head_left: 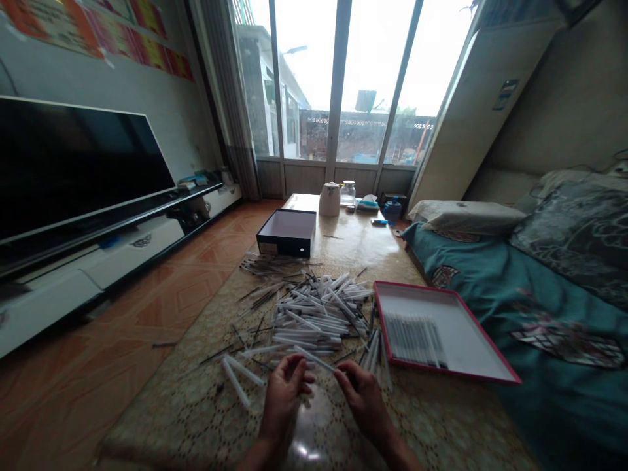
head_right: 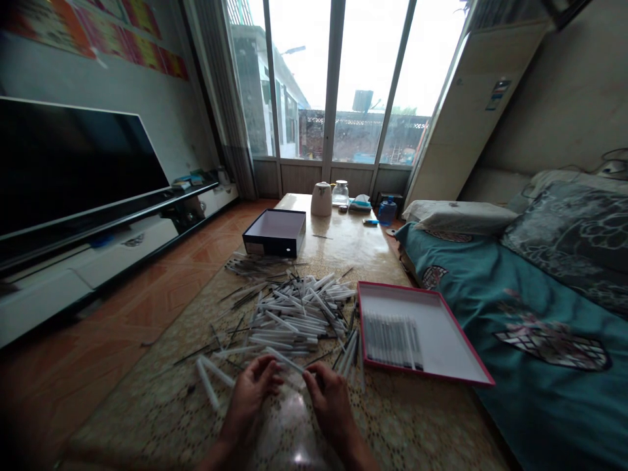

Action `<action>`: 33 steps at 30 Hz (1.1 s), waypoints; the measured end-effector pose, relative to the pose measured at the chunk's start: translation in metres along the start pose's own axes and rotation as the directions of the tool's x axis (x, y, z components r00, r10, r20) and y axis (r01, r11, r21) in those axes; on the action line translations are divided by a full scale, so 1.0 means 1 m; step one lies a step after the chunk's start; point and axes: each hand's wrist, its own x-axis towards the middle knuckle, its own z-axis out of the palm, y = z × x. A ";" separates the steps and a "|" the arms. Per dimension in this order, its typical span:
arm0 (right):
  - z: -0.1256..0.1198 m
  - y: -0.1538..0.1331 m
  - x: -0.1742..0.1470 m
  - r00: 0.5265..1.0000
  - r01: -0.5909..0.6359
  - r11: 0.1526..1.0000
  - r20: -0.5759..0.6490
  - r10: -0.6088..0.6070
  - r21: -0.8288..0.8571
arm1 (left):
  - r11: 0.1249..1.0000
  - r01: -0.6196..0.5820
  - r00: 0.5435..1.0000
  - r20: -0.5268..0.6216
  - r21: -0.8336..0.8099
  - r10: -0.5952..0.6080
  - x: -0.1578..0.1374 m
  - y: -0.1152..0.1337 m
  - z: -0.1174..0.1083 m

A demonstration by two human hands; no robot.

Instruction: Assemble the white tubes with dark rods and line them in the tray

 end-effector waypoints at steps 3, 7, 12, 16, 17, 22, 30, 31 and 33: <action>0.002 -0.004 0.001 0.999 0.017 1.000 0.049 -0.017 -0.009 | 0.936 0.243 0.965 0.160 -0.255 -0.207 -0.002 -0.004 0.009; 0.008 0.006 0.007 0.986 -0.142 0.972 -0.058 0.155 0.186 | 0.863 0.281 0.958 0.067 -0.420 -0.279 -0.003 -0.007 0.012; 0.024 0.021 0.013 0.944 -0.190 0.819 -0.129 0.305 0.541 | 0.819 0.293 0.945 0.018 -0.494 -0.327 -0.006 -0.009 0.017; 0.036 0.012 0.011 0.977 -0.129 0.775 -0.054 0.206 0.619 | 0.782 0.335 0.934 0.078 -0.525 -0.347 -0.009 -0.011 0.023; 0.034 0.009 0.011 0.985 -0.117 0.793 -0.034 0.170 0.598 | 0.765 0.345 0.931 0.091 -0.544 -0.354 -0.009 -0.011 0.023; -0.007 0.013 0.034 0.966 -0.045 0.989 -0.245 0.079 0.139 | 0.633 0.371 0.910 0.128 -0.679 -0.395 0.000 -0.008 0.011; -0.067 0.045 0.097 0.960 -0.219 0.678 -0.279 0.022 -0.702 | 0.641 0.410 0.909 0.237 -0.649 -0.342 0.004 -0.016 0.001; -0.068 0.047 0.102 0.970 -0.199 0.659 -0.242 0.026 -0.725 | 0.648 0.405 0.913 0.251 -0.645 -0.321 0.004 -0.019 0.000; -0.067 0.049 0.111 0.984 -0.150 0.656 -0.177 0.026 -0.740 | 0.651 0.401 0.916 0.275 -0.645 -0.292 0.006 -0.023 -0.001</action>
